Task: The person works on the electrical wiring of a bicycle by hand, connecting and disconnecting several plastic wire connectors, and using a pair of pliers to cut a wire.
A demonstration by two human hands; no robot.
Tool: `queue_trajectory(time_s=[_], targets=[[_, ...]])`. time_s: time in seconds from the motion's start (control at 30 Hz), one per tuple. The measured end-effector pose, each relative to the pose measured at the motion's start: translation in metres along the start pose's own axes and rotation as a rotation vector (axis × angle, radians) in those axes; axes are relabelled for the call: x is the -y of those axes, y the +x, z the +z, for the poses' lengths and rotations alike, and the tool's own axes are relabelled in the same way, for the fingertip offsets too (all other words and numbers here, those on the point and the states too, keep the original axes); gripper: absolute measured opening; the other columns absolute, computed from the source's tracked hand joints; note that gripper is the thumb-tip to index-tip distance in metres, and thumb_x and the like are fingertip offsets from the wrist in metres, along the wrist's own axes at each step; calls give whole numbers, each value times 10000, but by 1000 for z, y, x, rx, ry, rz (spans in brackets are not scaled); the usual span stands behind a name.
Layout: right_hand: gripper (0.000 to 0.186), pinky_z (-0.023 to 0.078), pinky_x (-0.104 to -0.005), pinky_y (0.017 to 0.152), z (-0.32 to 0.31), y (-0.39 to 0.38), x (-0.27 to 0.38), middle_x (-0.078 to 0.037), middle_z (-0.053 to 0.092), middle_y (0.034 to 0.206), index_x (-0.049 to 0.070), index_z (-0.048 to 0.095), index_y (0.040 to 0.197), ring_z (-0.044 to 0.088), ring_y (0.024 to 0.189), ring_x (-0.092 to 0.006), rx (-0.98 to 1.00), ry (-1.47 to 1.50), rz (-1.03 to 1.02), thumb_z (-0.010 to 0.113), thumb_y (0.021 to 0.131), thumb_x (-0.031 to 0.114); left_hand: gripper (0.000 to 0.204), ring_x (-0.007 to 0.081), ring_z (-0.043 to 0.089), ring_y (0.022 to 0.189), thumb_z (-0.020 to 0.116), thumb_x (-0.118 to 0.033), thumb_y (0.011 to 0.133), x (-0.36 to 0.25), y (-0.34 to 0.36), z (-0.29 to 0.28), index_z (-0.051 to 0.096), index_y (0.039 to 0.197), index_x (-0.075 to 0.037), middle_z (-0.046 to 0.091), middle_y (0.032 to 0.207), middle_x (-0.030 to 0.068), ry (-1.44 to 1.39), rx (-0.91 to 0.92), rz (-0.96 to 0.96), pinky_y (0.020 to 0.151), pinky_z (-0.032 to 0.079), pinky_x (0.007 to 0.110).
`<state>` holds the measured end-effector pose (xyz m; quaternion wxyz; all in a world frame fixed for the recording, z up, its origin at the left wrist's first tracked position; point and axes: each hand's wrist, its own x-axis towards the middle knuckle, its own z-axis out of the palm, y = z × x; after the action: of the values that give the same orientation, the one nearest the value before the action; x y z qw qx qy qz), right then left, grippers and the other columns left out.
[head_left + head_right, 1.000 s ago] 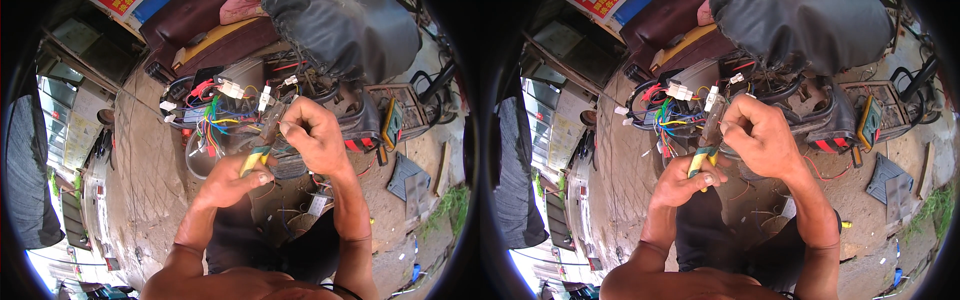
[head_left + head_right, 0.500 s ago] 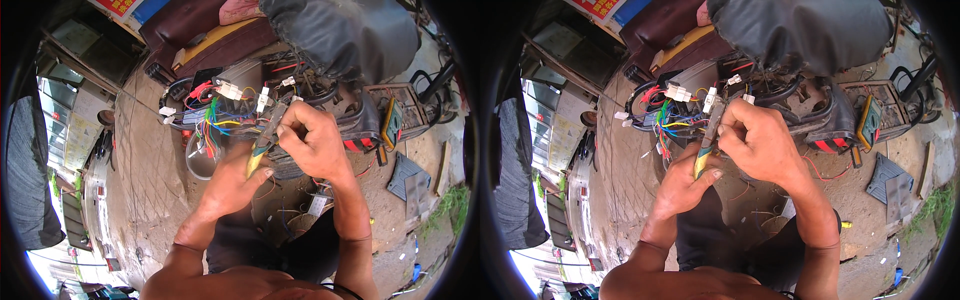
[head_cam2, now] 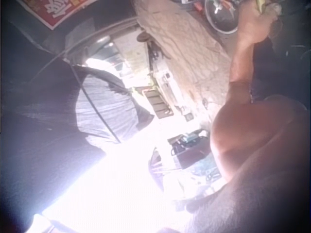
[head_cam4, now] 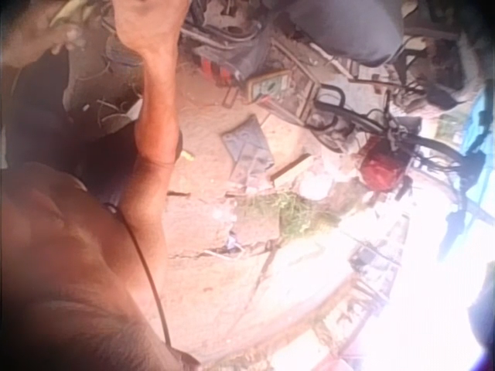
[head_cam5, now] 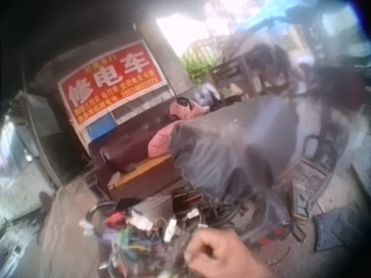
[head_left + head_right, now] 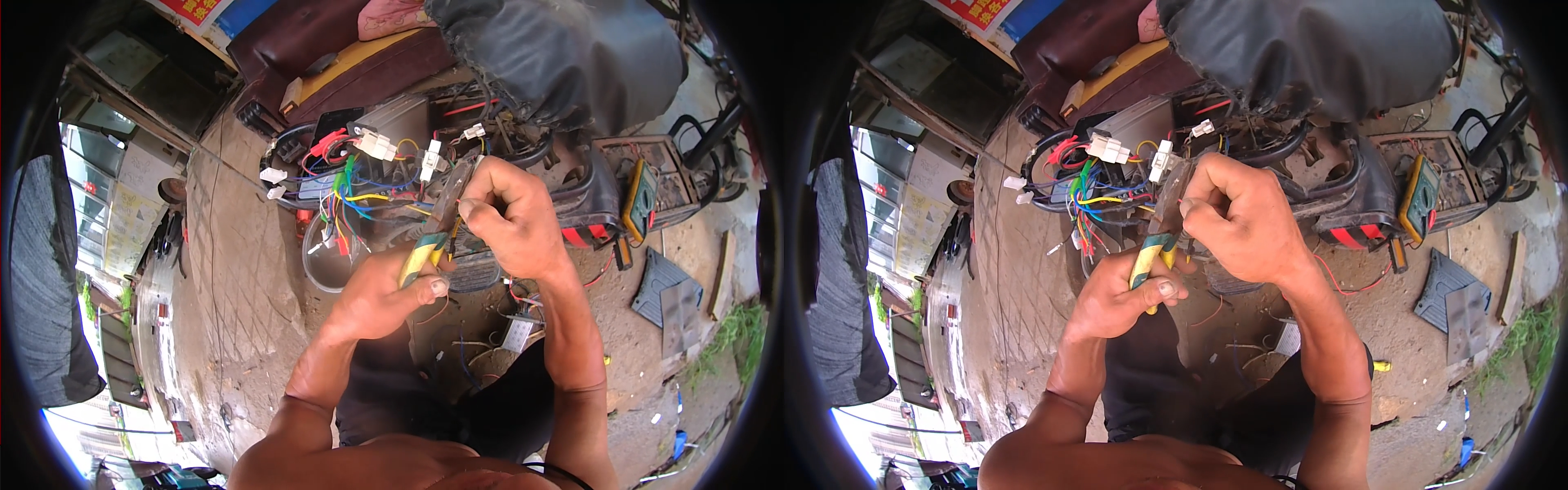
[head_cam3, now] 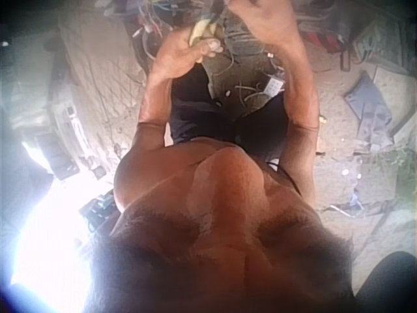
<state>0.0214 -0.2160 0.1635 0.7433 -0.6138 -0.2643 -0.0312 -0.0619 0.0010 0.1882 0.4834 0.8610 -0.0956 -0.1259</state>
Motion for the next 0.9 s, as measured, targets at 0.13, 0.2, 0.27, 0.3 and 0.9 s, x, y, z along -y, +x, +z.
queue_trajectory(time_s=[0.13,0.2,0.27,0.3,0.9], targets=[[76,363,-245,557,-6,0,-4,51,533,694,20,586,803,432,658,-21,20,12,-67,644,848,-3,161,161,708,894,688,-128,973,-4,2,-4,704,1048,14,720,1170,124,-261,128,-10,804,573,317],[80,364,-240,572,-9,-1,-5,63,515,706,30,590,816,432,671,-22,70,76,-24,650,865,10,153,150,704,898,675,-125,986,-6,2,-7,708,1031,17,713,1190,126,-374,156,-42,803,575,305],[87,363,-241,569,-9,-1,-2,66,511,708,32,587,817,432,667,-23,77,82,-12,652,873,16,160,150,699,897,668,-132,999,-4,1,-10,711,1003,22,700,1234,133,-301,180,13,801,574,295],[95,363,-242,567,-9,-2,0,69,507,711,34,584,818,432,664,-23,84,87,2,654,881,23,160,150,699,897,668,-132,999,-5,0,-9,711,1003,22,700,1234,133,-298,177,14,801,574,295],[97,360,-242,584,-18,-3,-1,41,559,756,50,582,840,444,665,-32,35,231,-33,647,911,38,285,342,711,1032,735,-207,921,9,-38,-14,727,974,73,640,1275,315,-362,-9,331,920,561,500]])
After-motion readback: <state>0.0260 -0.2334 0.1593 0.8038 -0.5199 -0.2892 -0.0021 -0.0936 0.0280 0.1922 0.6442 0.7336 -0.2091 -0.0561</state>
